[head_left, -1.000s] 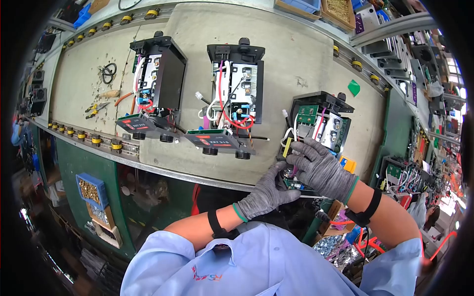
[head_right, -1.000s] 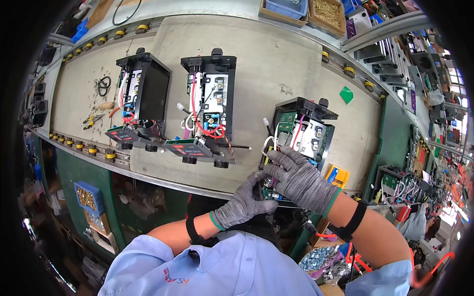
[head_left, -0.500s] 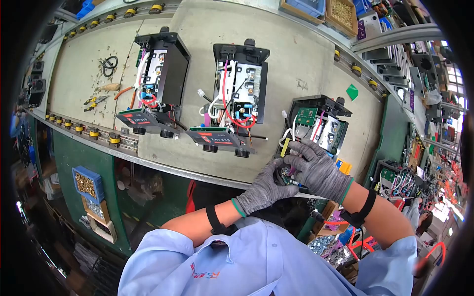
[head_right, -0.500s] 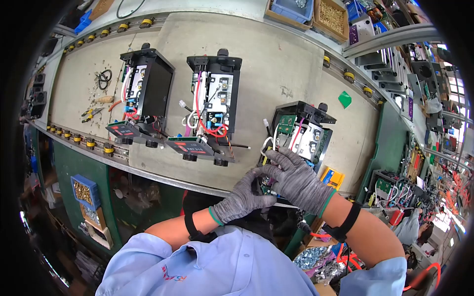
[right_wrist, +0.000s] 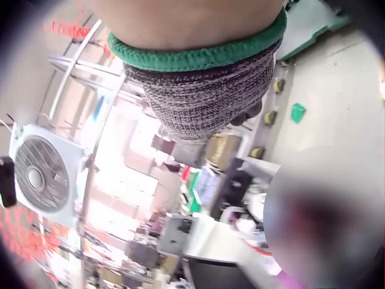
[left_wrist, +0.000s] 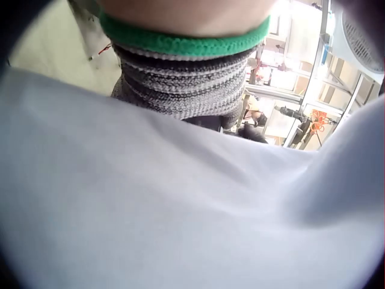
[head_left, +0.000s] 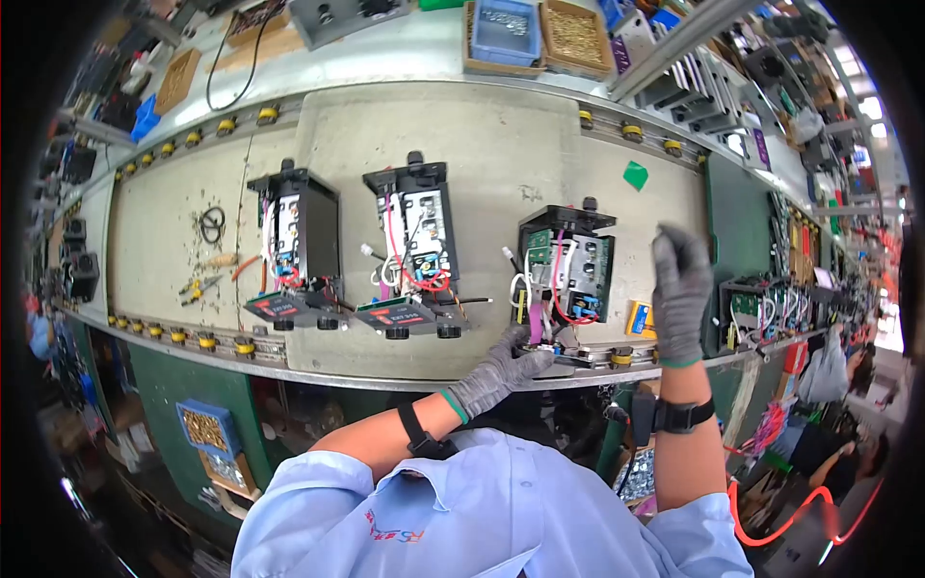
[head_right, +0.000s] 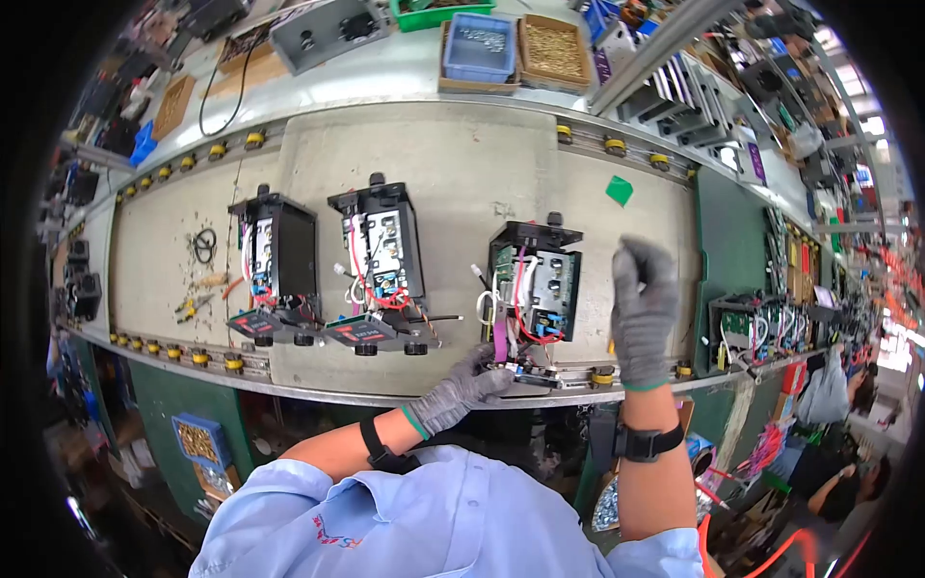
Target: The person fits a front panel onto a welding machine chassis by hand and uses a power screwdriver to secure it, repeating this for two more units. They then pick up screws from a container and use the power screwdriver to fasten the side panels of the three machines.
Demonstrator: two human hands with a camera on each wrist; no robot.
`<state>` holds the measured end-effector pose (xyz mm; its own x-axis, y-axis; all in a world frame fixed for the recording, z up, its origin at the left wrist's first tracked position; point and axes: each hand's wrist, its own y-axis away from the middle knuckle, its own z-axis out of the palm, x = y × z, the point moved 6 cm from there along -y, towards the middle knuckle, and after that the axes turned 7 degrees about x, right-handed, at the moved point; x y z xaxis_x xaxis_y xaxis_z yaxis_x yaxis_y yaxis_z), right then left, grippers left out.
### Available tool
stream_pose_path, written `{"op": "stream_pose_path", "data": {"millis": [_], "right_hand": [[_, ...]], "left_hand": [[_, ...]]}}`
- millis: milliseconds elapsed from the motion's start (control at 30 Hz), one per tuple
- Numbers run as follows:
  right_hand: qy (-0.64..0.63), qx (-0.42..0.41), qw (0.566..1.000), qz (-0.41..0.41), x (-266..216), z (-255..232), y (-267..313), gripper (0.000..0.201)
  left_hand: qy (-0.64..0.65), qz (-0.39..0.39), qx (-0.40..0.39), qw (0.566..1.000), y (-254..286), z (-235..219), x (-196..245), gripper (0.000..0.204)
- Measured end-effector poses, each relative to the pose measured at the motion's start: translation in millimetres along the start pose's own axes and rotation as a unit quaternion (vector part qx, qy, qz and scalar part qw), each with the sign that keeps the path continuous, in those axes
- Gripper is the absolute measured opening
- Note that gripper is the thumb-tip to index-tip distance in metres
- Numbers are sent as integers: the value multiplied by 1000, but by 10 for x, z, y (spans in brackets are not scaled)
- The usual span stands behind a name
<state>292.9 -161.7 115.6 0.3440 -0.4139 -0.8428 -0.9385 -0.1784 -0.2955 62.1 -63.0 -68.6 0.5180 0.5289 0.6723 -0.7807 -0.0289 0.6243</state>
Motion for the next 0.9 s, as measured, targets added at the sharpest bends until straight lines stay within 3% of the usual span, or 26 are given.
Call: {"op": "stream_pose_path", "data": {"millis": [67,100,200,267,300,333,400,467,533,567,633,667,733,867,900], "right_hand": [[128,-78,987,59,492,-212,377,17],[174,-156,967,96,840,-259,608,19],[246,-420,848,208,1723,-284,1393,30],[236,-549,765,239,1722,-194,1607,38],[223,-573,746,256,1882,-74,1678,39],[192,-539,706,417,1930,-87,1674,34],[140,-503,705,480,2020,-124,1625,30],[169,-470,744,444,2209,-131,1507,26],[206,-586,772,138,2171,-65,1347,23],[210,-586,771,137,2016,-57,1219,23],[197,-527,672,482,1704,-163,1119,30],[201,-528,672,479,1650,-96,1090,30],[296,-585,617,436,1568,-31,1071,38],[364,-585,609,393,1369,120,1112,37],[377,-614,613,324,1450,205,1169,38]], "left_hand": [[17,-16,-17,1000,94,-9,175,94],[29,-34,-15,999,125,-48,183,91],[45,-53,-17,997,163,-69,206,80],[2,-6,-1,1000,94,-108,198,75],[14,-35,-12,999,91,-115,152,72],[6,-43,-15,999,114,-116,173,72],[-19,-51,-15,998,124,-106,232,70],[-23,-53,-20,998,80,-129,165,70],[-18,-37,-24,999,48,-155,129,70],[-13,-30,-12,999,44,-143,126,72],[-4,-28,-22,999,67,-103,187,72],[1,-29,-30,999,80,-88,210,72],[40,-24,-18,999,76,-60,221,69],[92,-22,-6,995,49,-85,166,64],[40,-29,5,999,10,-159,72,72]]}}
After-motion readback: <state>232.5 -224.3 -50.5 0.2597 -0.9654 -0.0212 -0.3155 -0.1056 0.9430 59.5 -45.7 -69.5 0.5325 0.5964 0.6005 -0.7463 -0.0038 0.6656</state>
